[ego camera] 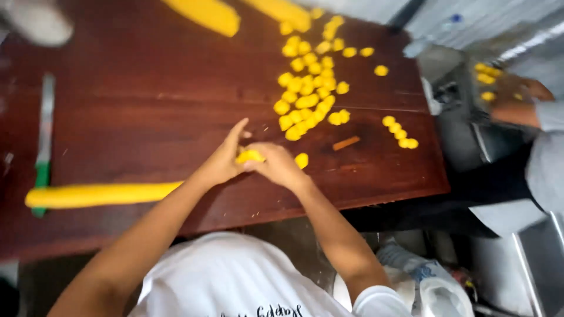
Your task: Forming yellow dough into small portions and weighing them on a digital scale to ensure consistent weight.
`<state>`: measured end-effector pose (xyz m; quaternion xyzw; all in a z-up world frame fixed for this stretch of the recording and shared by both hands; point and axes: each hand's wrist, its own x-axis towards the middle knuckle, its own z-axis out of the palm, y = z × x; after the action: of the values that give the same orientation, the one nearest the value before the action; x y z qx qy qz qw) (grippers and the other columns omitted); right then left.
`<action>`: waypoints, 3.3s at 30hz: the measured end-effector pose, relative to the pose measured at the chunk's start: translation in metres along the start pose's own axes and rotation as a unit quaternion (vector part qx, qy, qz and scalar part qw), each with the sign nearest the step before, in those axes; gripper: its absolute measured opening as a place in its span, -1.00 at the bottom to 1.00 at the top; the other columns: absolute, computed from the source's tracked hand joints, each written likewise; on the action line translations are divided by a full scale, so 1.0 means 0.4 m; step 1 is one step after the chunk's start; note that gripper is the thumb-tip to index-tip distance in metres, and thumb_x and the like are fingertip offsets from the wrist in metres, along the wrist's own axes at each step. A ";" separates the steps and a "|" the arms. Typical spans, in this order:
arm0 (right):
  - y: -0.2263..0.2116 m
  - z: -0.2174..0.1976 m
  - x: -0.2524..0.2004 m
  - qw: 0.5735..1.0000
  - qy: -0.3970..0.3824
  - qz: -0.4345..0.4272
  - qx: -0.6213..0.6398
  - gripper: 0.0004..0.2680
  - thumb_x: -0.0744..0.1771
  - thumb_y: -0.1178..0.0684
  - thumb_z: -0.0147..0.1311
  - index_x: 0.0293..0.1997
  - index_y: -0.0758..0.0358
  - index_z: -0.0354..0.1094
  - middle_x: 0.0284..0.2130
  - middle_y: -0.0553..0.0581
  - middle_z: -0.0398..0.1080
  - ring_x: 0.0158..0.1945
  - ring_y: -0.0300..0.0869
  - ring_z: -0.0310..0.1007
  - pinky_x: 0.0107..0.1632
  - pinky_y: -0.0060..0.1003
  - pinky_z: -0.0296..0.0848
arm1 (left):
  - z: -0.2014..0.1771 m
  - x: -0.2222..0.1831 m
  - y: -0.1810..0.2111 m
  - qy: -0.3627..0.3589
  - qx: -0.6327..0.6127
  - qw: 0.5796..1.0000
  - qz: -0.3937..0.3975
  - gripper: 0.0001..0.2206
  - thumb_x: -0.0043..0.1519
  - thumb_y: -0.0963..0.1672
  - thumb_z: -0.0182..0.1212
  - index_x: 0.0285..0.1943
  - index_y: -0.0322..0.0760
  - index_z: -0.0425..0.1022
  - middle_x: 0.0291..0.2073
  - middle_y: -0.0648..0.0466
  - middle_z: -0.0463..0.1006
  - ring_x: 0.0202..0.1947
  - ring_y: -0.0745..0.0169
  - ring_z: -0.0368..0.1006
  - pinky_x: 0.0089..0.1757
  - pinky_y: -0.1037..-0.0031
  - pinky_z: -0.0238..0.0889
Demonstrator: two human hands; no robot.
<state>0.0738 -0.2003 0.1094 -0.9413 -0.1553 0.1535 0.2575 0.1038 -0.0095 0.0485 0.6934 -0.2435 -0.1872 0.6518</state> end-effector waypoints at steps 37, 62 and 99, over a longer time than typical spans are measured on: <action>0.003 0.105 0.043 0.993 0.104 -0.010 0.057 -0.70 0.26 -0.15 0.30 0.04 0.04 0.49 -0.18 0.18 0.57 0.02 0.06 0.57 0.09 -0.11 0.53 | -0.032 -0.034 -0.078 0.037 0.197 0.979 -0.048 -0.24 0.04 -0.11 0.39 0.42 -0.27 0.04 0.10 -0.31 0.45 0.05 -0.42 0.48 0.01 -0.09 0.40; 0.229 -0.081 0.198 0.959 -0.021 -0.171 -0.226 -0.89 0.40 0.19 -0.02 -0.26 0.37 0.38 -0.51 0.00 0.18 -0.54 -0.31 0.34 -0.54 -0.70 0.30 | -0.024 0.101 -0.134 -0.096 0.309 0.910 -0.260 -0.36 0.04 0.15 0.25 0.18 -0.26 0.28 0.14 -0.28 0.54 0.21 -0.33 0.44 0.13 -0.06 0.30; -0.019 -0.170 0.097 0.980 0.032 0.004 -0.198 -0.80 0.43 0.21 -0.12 -0.13 0.53 0.48 -0.41 0.33 0.46 -0.36 -0.02 0.57 -0.29 -0.36 0.57 | -0.069 0.043 -0.168 -0.115 0.268 0.932 -0.213 -0.38 0.02 -0.02 0.39 0.23 -0.18 0.20 0.12 -0.31 0.54 0.20 -0.35 0.44 0.13 -0.04 0.30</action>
<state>0.1324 -0.2095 0.1611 -0.9787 -0.1703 0.0908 0.0701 0.1400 0.0052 -0.0150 0.8519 -0.2046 -0.3274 0.3539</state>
